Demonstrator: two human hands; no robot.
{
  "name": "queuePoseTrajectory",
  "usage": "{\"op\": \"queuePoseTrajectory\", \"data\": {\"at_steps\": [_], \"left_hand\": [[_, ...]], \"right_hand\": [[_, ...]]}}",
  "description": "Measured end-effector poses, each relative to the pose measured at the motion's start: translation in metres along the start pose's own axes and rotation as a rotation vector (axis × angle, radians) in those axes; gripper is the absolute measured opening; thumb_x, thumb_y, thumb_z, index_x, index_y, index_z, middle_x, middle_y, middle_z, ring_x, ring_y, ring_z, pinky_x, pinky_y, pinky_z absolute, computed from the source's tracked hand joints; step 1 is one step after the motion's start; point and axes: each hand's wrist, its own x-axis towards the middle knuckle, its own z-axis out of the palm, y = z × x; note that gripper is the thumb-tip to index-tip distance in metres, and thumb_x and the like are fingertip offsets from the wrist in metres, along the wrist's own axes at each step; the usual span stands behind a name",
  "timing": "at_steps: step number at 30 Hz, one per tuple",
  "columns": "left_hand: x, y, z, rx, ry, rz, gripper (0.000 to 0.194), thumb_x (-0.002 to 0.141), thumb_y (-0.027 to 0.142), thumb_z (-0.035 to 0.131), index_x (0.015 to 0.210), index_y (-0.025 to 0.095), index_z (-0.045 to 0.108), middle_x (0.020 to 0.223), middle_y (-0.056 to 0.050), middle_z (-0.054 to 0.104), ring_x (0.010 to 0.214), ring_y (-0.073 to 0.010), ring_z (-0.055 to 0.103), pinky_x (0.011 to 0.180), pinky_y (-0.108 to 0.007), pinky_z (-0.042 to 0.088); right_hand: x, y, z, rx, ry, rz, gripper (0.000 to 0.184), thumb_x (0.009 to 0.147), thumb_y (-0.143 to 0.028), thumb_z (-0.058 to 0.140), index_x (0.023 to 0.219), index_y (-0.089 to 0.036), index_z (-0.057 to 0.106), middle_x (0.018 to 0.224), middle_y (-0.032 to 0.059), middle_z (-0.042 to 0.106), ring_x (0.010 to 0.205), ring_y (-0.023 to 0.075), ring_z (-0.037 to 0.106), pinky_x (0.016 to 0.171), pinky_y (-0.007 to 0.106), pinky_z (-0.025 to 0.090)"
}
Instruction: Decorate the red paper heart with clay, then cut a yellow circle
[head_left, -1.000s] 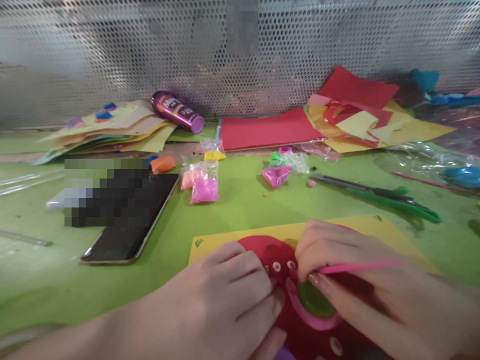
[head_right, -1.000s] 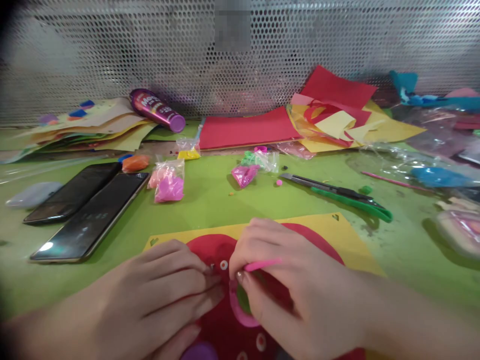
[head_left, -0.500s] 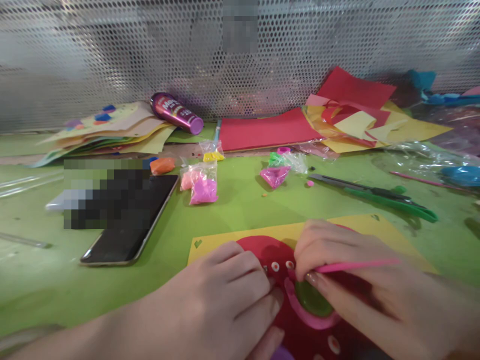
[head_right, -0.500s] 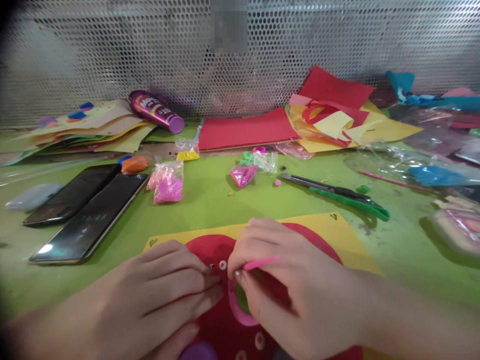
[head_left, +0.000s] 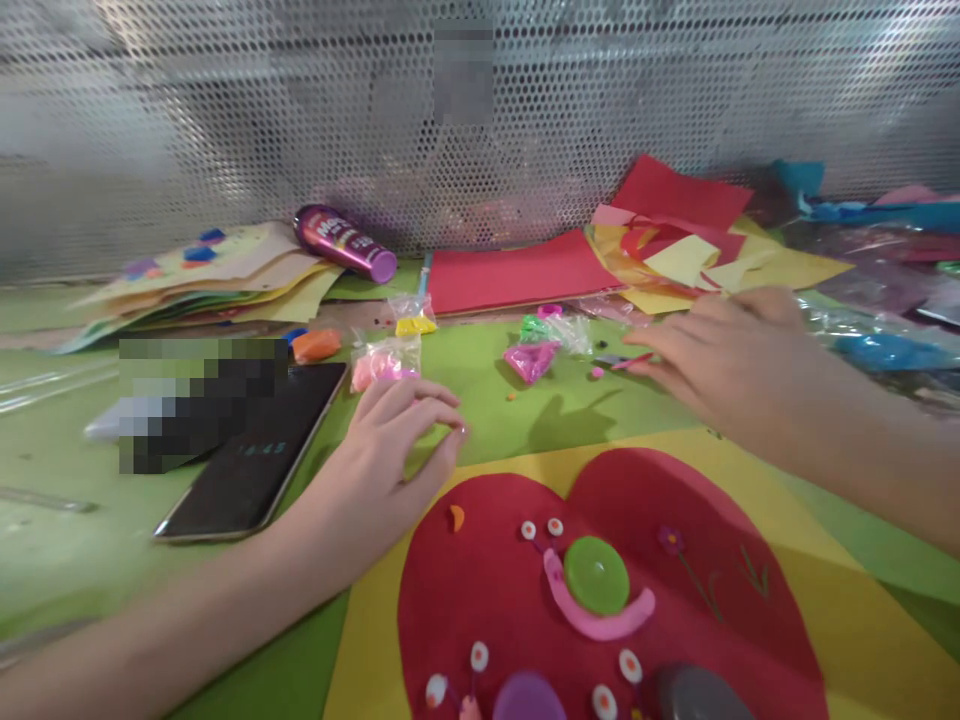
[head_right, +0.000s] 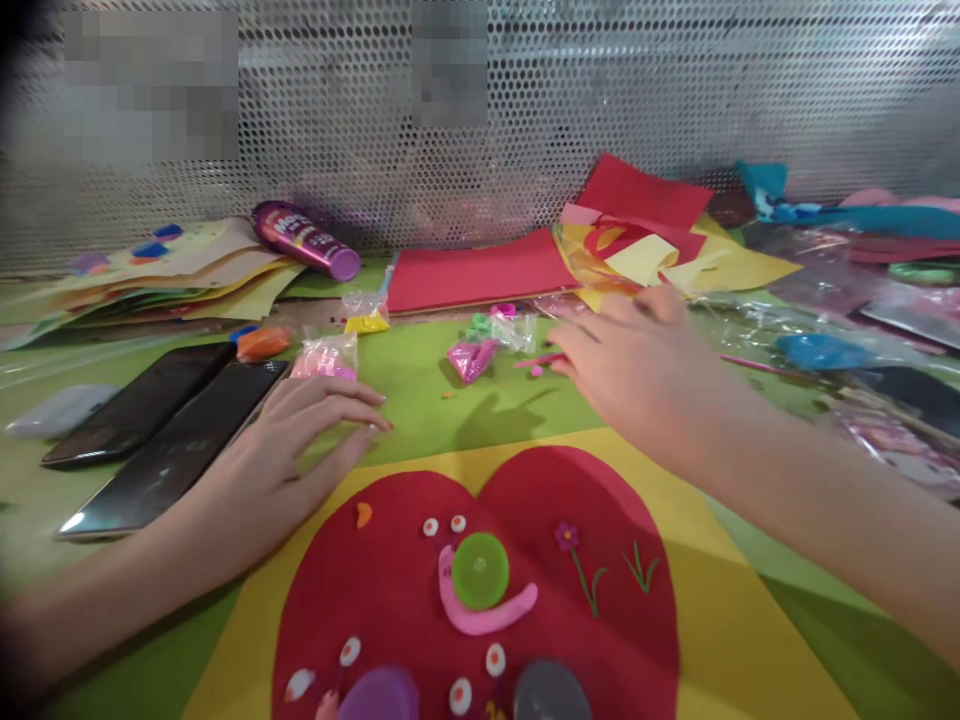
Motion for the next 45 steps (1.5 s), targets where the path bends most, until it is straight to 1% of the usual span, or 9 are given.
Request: {"op": "queuePoseTrajectory", "data": {"at_steps": [2, 4, 8, 11, 18, 28, 32, 40, 45], "left_hand": [[0.0, -0.002, 0.004, 0.029, -0.056, -0.029, 0.014, 0.084, 0.027, 0.043, 0.081, 0.019, 0.054, 0.098, -0.005, 0.054, 0.098, -0.0206, 0.047, 0.088, -0.042, 0.039], [0.0, -0.002, 0.006, 0.038, -0.091, -0.043, 0.015, 0.084, 0.027, 0.042, 0.078, 0.018, 0.053, 0.096, -0.005, 0.053, 0.097, -0.0207, 0.046, 0.088, -0.043, 0.038], [-0.002, 0.0, 0.004, 0.04, -0.118, -0.057, 0.016, 0.084, 0.028, 0.041, 0.078, 0.018, 0.052, 0.098, -0.005, 0.052, 0.097, -0.0212, 0.045, 0.087, -0.044, 0.038], [-0.003, 0.001, 0.003, 0.033, -0.145, -0.07, 0.016, 0.085, 0.028, 0.04, 0.079, 0.018, 0.051, 0.1, -0.005, 0.051, 0.099, -0.0216, 0.044, 0.088, -0.045, 0.037], [-0.002, 0.0, 0.005, 0.025, -0.149, -0.074, 0.017, 0.086, 0.026, 0.037, 0.078, 0.019, 0.05, 0.103, -0.006, 0.051, 0.1, -0.0214, 0.044, 0.091, -0.046, 0.034], [-0.003, -0.002, 0.008, 0.038, -0.153, -0.108, 0.015, 0.084, 0.028, 0.038, 0.077, 0.02, 0.049, 0.105, -0.005, 0.052, 0.102, -0.022, 0.044, 0.092, -0.043, 0.032], [-0.003, -0.003, 0.009, 0.032, -0.143, -0.099, 0.016, 0.083, 0.029, 0.039, 0.076, 0.02, 0.05, 0.106, -0.004, 0.052, 0.103, -0.0225, 0.044, 0.092, -0.043, 0.032], [-0.003, -0.006, 0.01, 0.045, -0.137, -0.078, 0.016, 0.083, 0.029, 0.04, 0.076, 0.02, 0.051, 0.106, -0.005, 0.053, 0.103, -0.0229, 0.045, 0.091, -0.044, 0.034], [-0.002, -0.007, 0.009, 0.06, -0.113, -0.041, 0.017, 0.083, 0.028, 0.039, 0.075, 0.02, 0.051, 0.106, -0.005, 0.052, 0.104, -0.0226, 0.043, 0.091, -0.044, 0.034]], "right_hand": [[-0.002, 0.003, 0.005, -0.263, -0.072, -0.025, 0.016, 0.084, -0.024, 0.046, 0.093, -0.017, 0.057, 0.073, 0.0098, 0.058, 0.081, 0.0301, 0.053, 0.072, 0.043, 0.034], [-0.001, 0.003, 0.006, -0.346, -0.128, -0.005, 0.018, 0.081, -0.02, 0.048, 0.096, -0.016, 0.057, 0.073, 0.0081, 0.06, 0.073, 0.0253, 0.055, 0.067, 0.038, 0.036], [0.004, -0.005, -0.002, -0.082, -0.251, 0.137, 0.017, 0.082, -0.018, 0.045, 0.089, -0.016, 0.06, 0.075, 0.0052, 0.062, 0.066, 0.0174, 0.056, 0.056, 0.028, 0.038], [0.006, -0.009, -0.005, 0.086, -0.356, 0.092, 0.012, 0.077, -0.018, 0.051, 0.078, -0.018, 0.064, 0.078, 0.0036, 0.064, 0.064, 0.0152, 0.057, 0.055, 0.026, 0.041], [0.002, -0.001, 0.003, 0.16, -0.291, -0.078, 0.021, 0.08, -0.022, 0.045, 0.075, -0.02, 0.066, 0.079, 0.004, 0.065, 0.066, 0.0144, 0.058, 0.058, 0.026, 0.044], [0.003, -0.004, 0.001, 0.084, -0.399, 0.081, 0.023, 0.075, -0.016, 0.041, 0.082, -0.018, 0.063, 0.084, 0.0045, 0.063, 0.068, 0.0152, 0.057, 0.059, 0.025, 0.041], [0.002, -0.004, 0.004, 0.123, -0.426, 0.087, 0.017, 0.075, -0.022, 0.045, 0.081, -0.018, 0.06, 0.083, 0.0048, 0.061, 0.065, 0.0145, 0.056, 0.057, 0.025, 0.04], [0.004, -0.007, -0.001, 0.052, -0.329, 0.093, 0.021, 0.078, -0.018, 0.04, 0.085, -0.016, 0.06, 0.087, 0.0063, 0.06, 0.069, 0.0151, 0.054, 0.061, 0.026, 0.039], [0.003, -0.005, -0.007, 0.128, -0.478, 0.074, 0.021, 0.076, -0.026, 0.047, 0.089, -0.016, 0.061, 0.091, 0.0065, 0.059, 0.071, 0.016, 0.055, 0.061, 0.026, 0.039]]}}
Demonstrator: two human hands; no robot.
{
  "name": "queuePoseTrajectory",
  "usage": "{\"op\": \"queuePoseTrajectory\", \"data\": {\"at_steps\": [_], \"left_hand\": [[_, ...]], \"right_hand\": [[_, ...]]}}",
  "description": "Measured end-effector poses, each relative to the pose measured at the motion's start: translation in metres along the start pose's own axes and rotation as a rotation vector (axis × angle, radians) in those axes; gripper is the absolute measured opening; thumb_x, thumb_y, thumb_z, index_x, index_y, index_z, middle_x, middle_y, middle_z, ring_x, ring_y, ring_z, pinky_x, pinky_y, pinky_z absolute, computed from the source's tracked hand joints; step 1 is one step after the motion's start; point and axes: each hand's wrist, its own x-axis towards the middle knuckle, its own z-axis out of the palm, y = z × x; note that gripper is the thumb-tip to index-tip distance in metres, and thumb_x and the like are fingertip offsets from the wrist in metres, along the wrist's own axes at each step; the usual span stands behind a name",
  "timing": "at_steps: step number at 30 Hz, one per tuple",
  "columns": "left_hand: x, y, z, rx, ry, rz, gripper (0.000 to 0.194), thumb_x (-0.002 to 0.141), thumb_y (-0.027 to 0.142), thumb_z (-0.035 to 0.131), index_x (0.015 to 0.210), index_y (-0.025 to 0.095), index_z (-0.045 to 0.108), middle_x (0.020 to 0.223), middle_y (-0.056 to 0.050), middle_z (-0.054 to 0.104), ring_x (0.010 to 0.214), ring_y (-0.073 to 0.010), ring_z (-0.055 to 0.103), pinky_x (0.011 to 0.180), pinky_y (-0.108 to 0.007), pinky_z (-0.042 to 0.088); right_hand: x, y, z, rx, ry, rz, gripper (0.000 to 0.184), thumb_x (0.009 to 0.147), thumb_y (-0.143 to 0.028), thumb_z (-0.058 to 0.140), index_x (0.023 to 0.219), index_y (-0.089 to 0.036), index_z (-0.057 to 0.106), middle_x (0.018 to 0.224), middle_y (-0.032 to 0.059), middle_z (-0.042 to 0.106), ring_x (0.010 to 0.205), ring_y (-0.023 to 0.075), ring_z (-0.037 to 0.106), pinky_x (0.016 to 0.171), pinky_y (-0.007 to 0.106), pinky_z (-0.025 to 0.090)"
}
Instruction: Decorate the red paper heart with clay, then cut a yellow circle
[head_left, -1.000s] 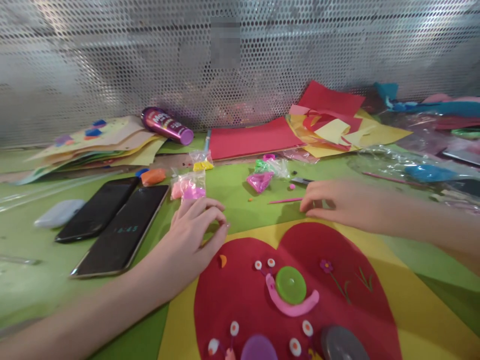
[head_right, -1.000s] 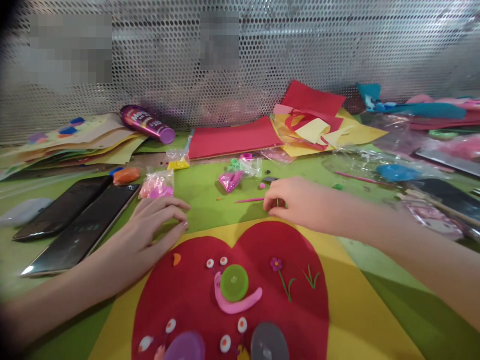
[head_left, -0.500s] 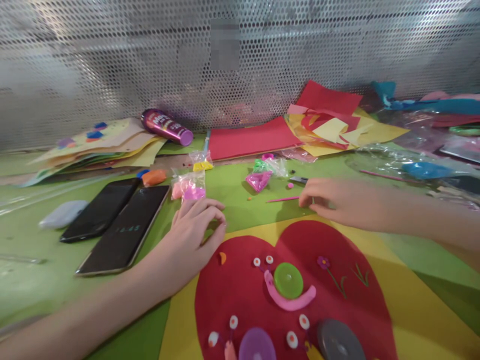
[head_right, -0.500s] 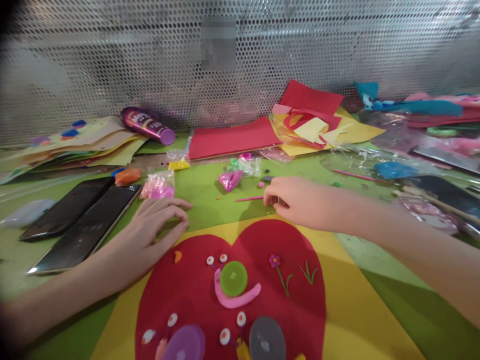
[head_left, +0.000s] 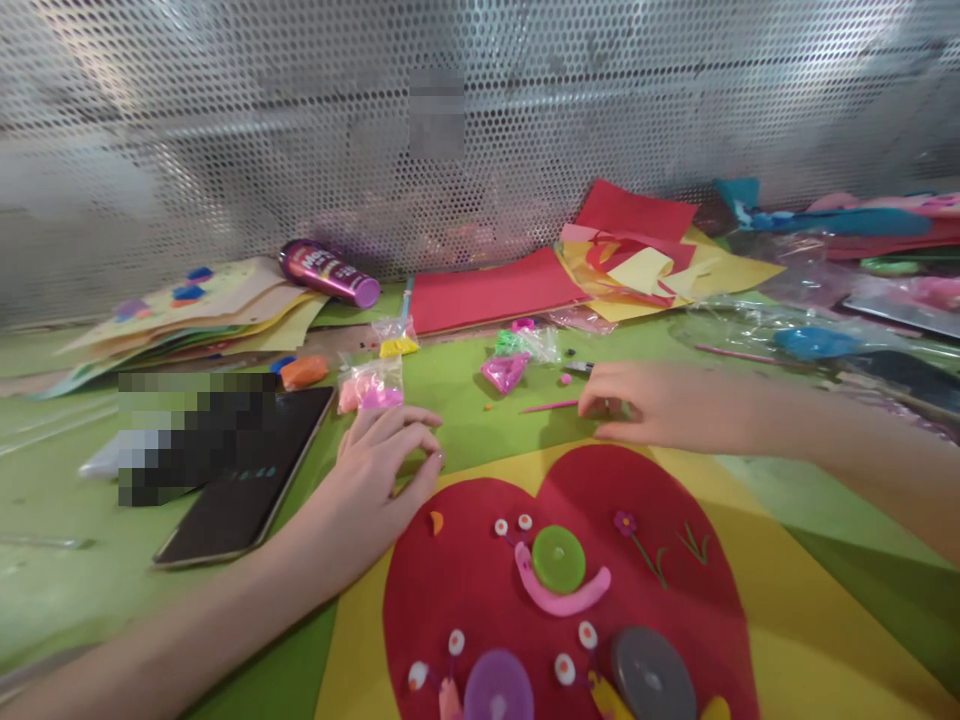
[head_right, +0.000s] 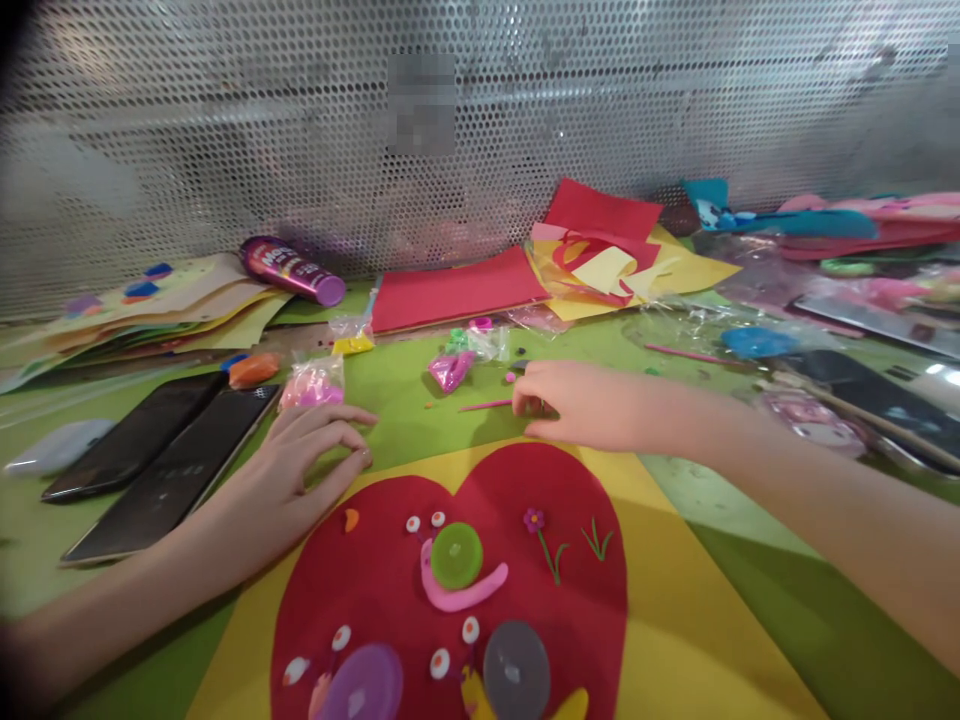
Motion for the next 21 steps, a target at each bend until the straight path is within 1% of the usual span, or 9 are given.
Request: {"op": "queuePoseTrajectory", "data": {"at_steps": [2, 5, 8, 11, 15, 17, 19, 20, 21], "left_hand": [[0.0, 0.0, 0.0, 0.001, -0.005, -0.003, 0.018, 0.084, 0.029, 0.039, 0.075, 0.02, 0.051, 0.107, -0.005, 0.052, 0.104, -0.0226, 0.043, 0.091, -0.044, 0.034], [0.0, 0.0, 0.0, 0.001, -0.007, 0.004, 0.017, 0.084, 0.03, 0.04, 0.077, 0.02, 0.052, 0.106, -0.005, 0.053, 0.102, -0.0226, 0.045, 0.09, -0.044, 0.035], [0.0, -0.001, 0.001, 0.004, 0.0, 0.014, 0.017, 0.083, 0.03, 0.04, 0.077, 0.02, 0.053, 0.106, -0.006, 0.054, 0.102, -0.0228, 0.045, 0.09, -0.044, 0.035], [0.0, -0.001, 0.001, -0.004, -0.005, 0.015, 0.016, 0.083, 0.03, 0.041, 0.077, 0.021, 0.053, 0.106, -0.006, 0.054, 0.102, -0.023, 0.046, 0.091, -0.045, 0.035], [0.0, 0.003, 0.0, -0.038, -0.004, -0.01, 0.015, 0.082, 0.029, 0.042, 0.076, 0.021, 0.053, 0.103, -0.005, 0.055, 0.1, -0.0229, 0.047, 0.09, -0.045, 0.035], [0.0, 0.005, 0.0, -0.061, 0.001, -0.011, 0.014, 0.081, 0.029, 0.044, 0.074, 0.021, 0.052, 0.101, -0.005, 0.055, 0.1, -0.0232, 0.047, 0.09, -0.045, 0.035], [-0.001, 0.007, 0.0, -0.083, -0.009, 0.001, 0.012, 0.08, 0.029, 0.047, 0.074, 0.02, 0.052, 0.1, -0.006, 0.055, 0.102, -0.0234, 0.046, 0.091, -0.045, 0.034], [-0.001, 0.007, 0.001, -0.092, -0.014, 0.001, 0.012, 0.08, 0.03, 0.048, 0.075, 0.02, 0.052, 0.101, -0.006, 0.054, 0.103, -0.0235, 0.046, 0.093, -0.046, 0.032], [0.0, 0.007, 0.002, -0.106, -0.031, -0.003, 0.011, 0.079, 0.03, 0.05, 0.075, 0.02, 0.052, 0.102, -0.006, 0.054, 0.103, -0.0236, 0.046, 0.093, -0.046, 0.032]], "right_hand": [[-0.001, 0.003, -0.001, 0.031, -0.045, 0.018, 0.024, 0.076, -0.032, 0.049, 0.091, -0.017, 0.061, 0.092, 0.0062, 0.059, 0.074, 0.0174, 0.055, 0.062, 0.026, 0.039], [-0.003, 0.006, -0.004, 0.062, -0.066, 0.049, 0.026, 0.076, -0.035, 0.049, 0.092, -0.018, 0.061, 0.093, 0.0058, 0.059, 0.077, 0.0187, 0.056, 0.063, 0.027, 0.04], [-0.006, 0.006, -0.007, 0.077, -0.112, 0.046, 0.028, 0.074, -0.034, 0.05, 0.094, -0.018, 0.061, 0.095, 0.0065, 0.06, 0.078, 0.0195, 0.056, 0.065, 0.028, 0.04], [-0.007, 0.009, -0.007, 0.134, -0.169, 0.036, 0.028, 0.073, -0.033, 0.049, 0.095, -0.018, 0.059, 0.093, 0.0059, 0.06, 0.076, 0.0186, 0.057, 0.063, 0.028, 0.04], [-0.008, 0.012, -0.007, 0.222, -0.264, 0.031, 0.022, 0.074, -0.032, 0.047, 0.086, -0.018, 0.059, 0.085, 0.0038, 0.06, 0.07, 0.0163, 0.056, 0.061, 0.027, 0.04], [-0.01, 0.009, -0.011, 0.229, -0.273, 0.049, 0.026, 0.071, -0.034, 0.051, 0.09, -0.018, 0.058, 0.088, 0.0046, 0.059, 0.073, 0.0175, 0.055, 0.061, 0.027, 0.039], [-0.015, 0.004, -0.016, 0.215, -0.251, 0.099, 0.036, 0.066, -0.035, 0.056, 0.097, -0.018, 0.056, 0.094, 0.0058, 0.057, 0.077, 0.0195, 0.055, 0.061, 0.027, 0.039], [-0.017, 0.001, -0.018, 0.205, -0.232, 0.135, 0.038, 0.064, -0.034, 0.058, 0.098, -0.017, 0.055, 0.095, 0.0059, 0.056, 0.078, 0.0201, 0.054, 0.06, 0.027, 0.038], [-0.02, -0.002, -0.019, 0.2, -0.228, 0.169, 0.036, 0.063, -0.032, 0.059, 0.096, -0.017, 0.055, 0.094, 0.0056, 0.056, 0.078, 0.02, 0.054, 0.06, 0.027, 0.038]]}}
